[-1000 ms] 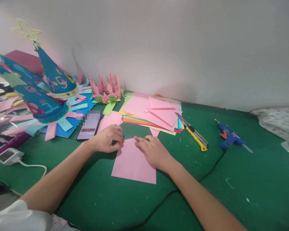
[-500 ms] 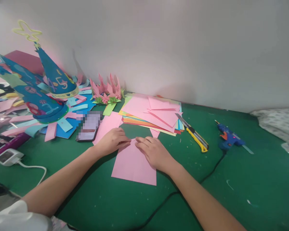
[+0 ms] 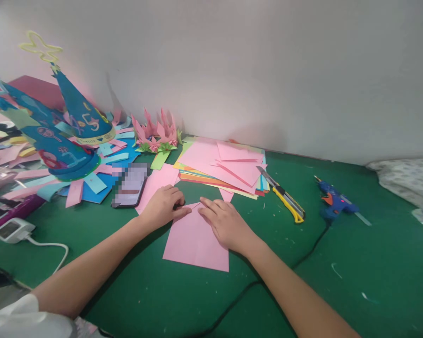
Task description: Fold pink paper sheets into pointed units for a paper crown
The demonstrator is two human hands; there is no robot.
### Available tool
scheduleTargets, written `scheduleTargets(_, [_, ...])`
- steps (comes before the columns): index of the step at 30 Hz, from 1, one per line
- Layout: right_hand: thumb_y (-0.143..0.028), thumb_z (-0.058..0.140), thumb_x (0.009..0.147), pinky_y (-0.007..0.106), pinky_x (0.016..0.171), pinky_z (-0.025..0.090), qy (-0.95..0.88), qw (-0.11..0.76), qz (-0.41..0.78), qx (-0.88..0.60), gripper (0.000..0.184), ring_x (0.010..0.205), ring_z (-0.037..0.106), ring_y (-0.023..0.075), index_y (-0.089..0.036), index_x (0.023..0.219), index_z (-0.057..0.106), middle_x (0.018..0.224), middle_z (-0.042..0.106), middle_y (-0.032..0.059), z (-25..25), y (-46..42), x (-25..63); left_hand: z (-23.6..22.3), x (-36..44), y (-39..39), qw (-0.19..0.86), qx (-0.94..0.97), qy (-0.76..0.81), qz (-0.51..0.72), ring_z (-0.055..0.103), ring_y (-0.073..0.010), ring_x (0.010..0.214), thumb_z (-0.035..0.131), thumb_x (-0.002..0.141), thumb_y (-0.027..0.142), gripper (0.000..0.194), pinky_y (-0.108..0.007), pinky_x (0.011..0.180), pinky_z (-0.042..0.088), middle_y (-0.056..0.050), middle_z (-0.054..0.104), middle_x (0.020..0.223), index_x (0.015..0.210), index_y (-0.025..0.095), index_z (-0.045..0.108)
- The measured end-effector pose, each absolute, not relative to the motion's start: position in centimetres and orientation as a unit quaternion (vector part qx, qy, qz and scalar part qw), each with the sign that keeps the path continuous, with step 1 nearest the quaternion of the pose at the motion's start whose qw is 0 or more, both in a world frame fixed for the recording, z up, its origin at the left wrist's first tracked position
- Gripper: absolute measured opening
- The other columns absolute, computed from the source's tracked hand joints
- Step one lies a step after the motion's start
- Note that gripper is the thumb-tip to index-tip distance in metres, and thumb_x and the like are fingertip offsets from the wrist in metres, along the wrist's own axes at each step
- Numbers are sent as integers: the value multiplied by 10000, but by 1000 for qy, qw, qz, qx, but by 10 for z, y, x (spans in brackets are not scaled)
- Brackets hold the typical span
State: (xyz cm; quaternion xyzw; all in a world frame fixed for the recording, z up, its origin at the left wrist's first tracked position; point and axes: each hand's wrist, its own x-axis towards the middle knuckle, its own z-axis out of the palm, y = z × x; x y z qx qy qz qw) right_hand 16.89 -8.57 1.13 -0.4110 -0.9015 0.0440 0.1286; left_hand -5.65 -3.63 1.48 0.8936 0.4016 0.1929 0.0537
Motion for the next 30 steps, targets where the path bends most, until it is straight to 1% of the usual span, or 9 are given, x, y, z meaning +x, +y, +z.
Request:
scheduleTargets(3, [-132, 391, 899, 424, 906, 430, -902, 137, 41, -408, 359, 1075, 507, 218, -218, 1206, 554, 1415, 435, 64, 9, -85, 170, 14, -56, -37, 46, 897, 398, 189, 487, -169, 635, 645, 770, 436, 347, -298, 601, 333, -20, 538, 613, 606, 163, 506])
scheduleTargets(12, [-135, 372, 910, 421, 889, 431, -903, 126, 56, -407, 359, 1026, 504, 228, -219, 1214, 545, 1369, 489, 49, 11, -85, 170, 13, -49, -42, 91, 898, 378, 207, 450, -148, 594, 563, 785, 230, 216, -287, 586, 338, -3, 509, 603, 606, 173, 456])
scheduleTargets(16, [-119, 377, 891, 438, 896, 428, -901, 130, 60, -409, 365, 1036, 508, 232, -219, 1200, 542, 1403, 448, 65, 11, -86, 170, 12, -48, -44, 135, 899, 337, 245, 487, -155, 680, 514, 789, 149, 58, -272, 619, 386, -23, 548, 723, 736, 166, 499])
scheduleTargets(19, [-111, 357, 894, 446, 901, 432, -896, 149, 66, -414, 329, 1051, 514, 226, -201, 1152, 540, 1419, 423, 84, 10, -86, 170, 14, -47, -47, 172, 909, 277, 260, 530, -166, 812, 506, 777, 95, 74, -282, 733, 435, -58, 583, 849, 814, 156, 526])
scheduleTargets(21, [-133, 340, 915, 447, 905, 434, -890, 166, 68, -420, 274, 1058, 519, 223, -190, 1100, 535, 1411, 430, 97, 9, -86, 170, 17, -47, -48, 192, 916, 251, 249, 545, -182, 897, 576, 777, 150, 77, -299, 810, 443, -77, 604, 927, 849, 152, 547])
scheduleTargets(24, [-169, 337, 933, 450, 929, 423, -884, 186, 61, -425, 241, 1099, 511, 228, -181, 1087, 523, 1358, 479, 120, 7, -86, 170, 22, -48, -50, 207, 925, 226, 223, 550, -220, 995, 671, 769, 352, 248, -337, 891, 432, -97, 624, 1058, 884, 150, 586])
scheduleTargets(26, [-178, 345, 931, 450, 946, 415, -880, 193, 51, -430, 254, 1128, 497, 234, -176, 1119, 516, 1299, 519, 128, 6, -86, 170, 24, -49, -49, 202, 930, 216, 216, 559, -218, 1011, 600, 837, 366, 228, -345, 911, 425, -94, 636, 1098, 902, 147, 615])
scheduleTargets(28, [-184, 353, 926, 443, 944, 419, -878, 196, 43, -434, 272, 1122, 500, 237, -173, 1144, 515, 1238, 545, 127, 5, -86, 170, 24, -48, -48, 192, 934, 211, 214, 575, -192, 970, 476, 917, 263, 198, -331, 890, 432, -77, 662, 1071, 935, 147, 636])
scheduleTargets(30, [-186, 357, 921, 433, 927, 430, -878, 195, 42, -435, 278, 1084, 514, 235, -169, 1146, 520, 1182, 559, 124, 5, -87, 170, 24, -48, -47, 182, 935, 210, 218, 579, -167, 919, 401, 940, 185, 248, -313, 864, 437, -54, 680, 1051, 973, 155, 646])
